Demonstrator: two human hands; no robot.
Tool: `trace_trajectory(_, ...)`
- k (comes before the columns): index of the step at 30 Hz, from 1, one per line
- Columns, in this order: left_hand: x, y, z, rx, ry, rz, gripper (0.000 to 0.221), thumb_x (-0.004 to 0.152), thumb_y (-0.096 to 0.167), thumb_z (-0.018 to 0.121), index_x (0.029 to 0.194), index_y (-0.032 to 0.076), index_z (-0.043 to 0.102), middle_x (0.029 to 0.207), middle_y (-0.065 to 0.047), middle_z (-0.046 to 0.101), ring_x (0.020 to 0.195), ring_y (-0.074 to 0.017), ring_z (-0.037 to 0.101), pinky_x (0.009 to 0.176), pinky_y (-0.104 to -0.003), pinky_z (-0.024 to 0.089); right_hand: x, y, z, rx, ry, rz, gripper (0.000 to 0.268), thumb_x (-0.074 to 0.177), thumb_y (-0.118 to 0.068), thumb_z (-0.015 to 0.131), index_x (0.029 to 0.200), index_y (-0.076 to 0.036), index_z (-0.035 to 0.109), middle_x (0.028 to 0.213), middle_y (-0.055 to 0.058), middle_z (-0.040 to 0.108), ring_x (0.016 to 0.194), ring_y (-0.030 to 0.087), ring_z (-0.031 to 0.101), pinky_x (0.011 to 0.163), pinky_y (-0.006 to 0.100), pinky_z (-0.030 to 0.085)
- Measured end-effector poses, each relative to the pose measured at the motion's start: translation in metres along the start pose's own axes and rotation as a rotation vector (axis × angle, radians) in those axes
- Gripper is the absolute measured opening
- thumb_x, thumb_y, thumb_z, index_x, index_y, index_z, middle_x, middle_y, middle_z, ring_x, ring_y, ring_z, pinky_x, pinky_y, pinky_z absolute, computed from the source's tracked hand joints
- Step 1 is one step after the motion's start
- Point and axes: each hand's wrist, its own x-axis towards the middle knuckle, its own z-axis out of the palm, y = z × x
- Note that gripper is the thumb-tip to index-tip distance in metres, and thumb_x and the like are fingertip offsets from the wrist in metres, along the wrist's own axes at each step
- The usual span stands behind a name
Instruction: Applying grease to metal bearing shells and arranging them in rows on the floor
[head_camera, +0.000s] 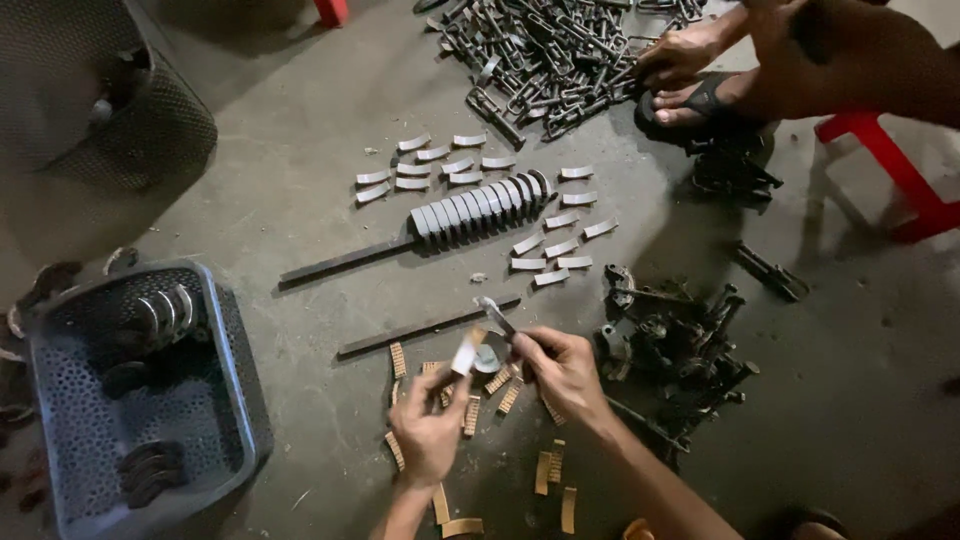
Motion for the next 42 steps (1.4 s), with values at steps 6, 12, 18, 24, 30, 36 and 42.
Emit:
trace_trajectory(6,0.031,0.024,-0.015,-0.048,0.000,-0.104,0.027,0.076,0.003,0.082,0.102,0.005,0.072,0.088,-0.003,0.079,0.063,-0.0095,0.067,0.055,-0.022,0.055,0.000,0.031,0.006,-0.202,-0.188,-0.036,0.015,0.085,-0.012,0.075,0.094,-0.004,0.084,0.063,0.008,0.076,0.042,0.011,0.052,0.034,0.024,0.036)
trace_trajectory(12,0.028,0.030,-0.020,0.048,0.001,-0.029,0.028,0.074,0.001,0.082,0.098,0.001,0.068,0.097,-0.010,0.079,0.068,-0.0136,0.072,0.057,-0.026,0.060,0.015,0.054,-0.005,-0.345,-0.105,-0.398,0.011,0.088,-0.009,0.073,0.092,-0.002,0.080,0.065,0.009,0.079,0.038,0.008,0.060,0.027,0.019,0.042)
trace_trajectory(18,0.025,0.028,-0.014,0.044,-0.018,-0.018,0.024,0.073,-0.001,0.081,0.093,0.001,0.068,0.100,-0.009,0.078,0.075,-0.0156,0.073,0.065,-0.027,0.060,-0.009,0.002,0.009,-0.429,-0.168,-0.555,0.008,0.083,-0.002,0.073,0.088,-0.001,0.079,0.066,0.008,0.076,0.041,0.009,0.056,0.031,0.021,0.042)
trace_trajectory(24,0.016,0.020,-0.011,0.050,-0.031,0.091,0.030,0.071,0.000,0.081,0.097,0.000,0.067,0.103,-0.013,0.079,0.080,-0.0200,0.079,0.067,-0.026,0.067,0.001,0.019,0.004,-0.540,-0.040,-0.530,0.007,0.086,-0.006,0.073,0.087,-0.002,0.079,0.066,0.007,0.077,0.039,0.009,0.059,0.031,0.021,0.044)
trace_trajectory(30,0.008,0.005,-0.015,-0.004,-0.052,-0.008,0.023,0.082,0.007,0.078,0.102,0.006,0.067,0.079,-0.001,0.070,0.058,-0.0087,0.061,0.042,-0.019,0.054,0.007,0.021,-0.020,-0.554,0.085,-0.344,0.010,0.088,-0.010,0.070,0.089,-0.005,0.079,0.062,0.003,0.072,0.040,0.009,0.053,0.034,0.024,0.038)
trace_trajectory(36,0.052,-0.075,-0.041,-0.002,-0.015,-0.482,0.026,0.084,0.001,0.073,0.108,-0.003,0.064,0.084,-0.014,0.074,0.060,-0.0191,0.071,0.042,-0.024,0.059,-0.002,0.050,-0.035,-0.432,0.144,-0.106,0.010,0.085,-0.010,0.073,0.085,-0.003,0.081,0.059,-0.001,0.075,0.045,0.009,0.054,0.044,0.024,0.043)
trace_trajectory(42,0.196,-0.148,-0.026,0.199,0.082,-0.266,0.022,0.091,0.006,0.075,0.107,-0.008,0.070,0.090,-0.013,0.075,0.074,-0.0171,0.067,0.064,-0.030,0.053,-0.008,0.060,-0.026,-0.348,0.093,0.297,0.015,0.083,-0.008,0.075,0.087,0.001,0.086,0.053,0.006,0.075,0.042,0.014,0.058,0.044,0.027,0.043)
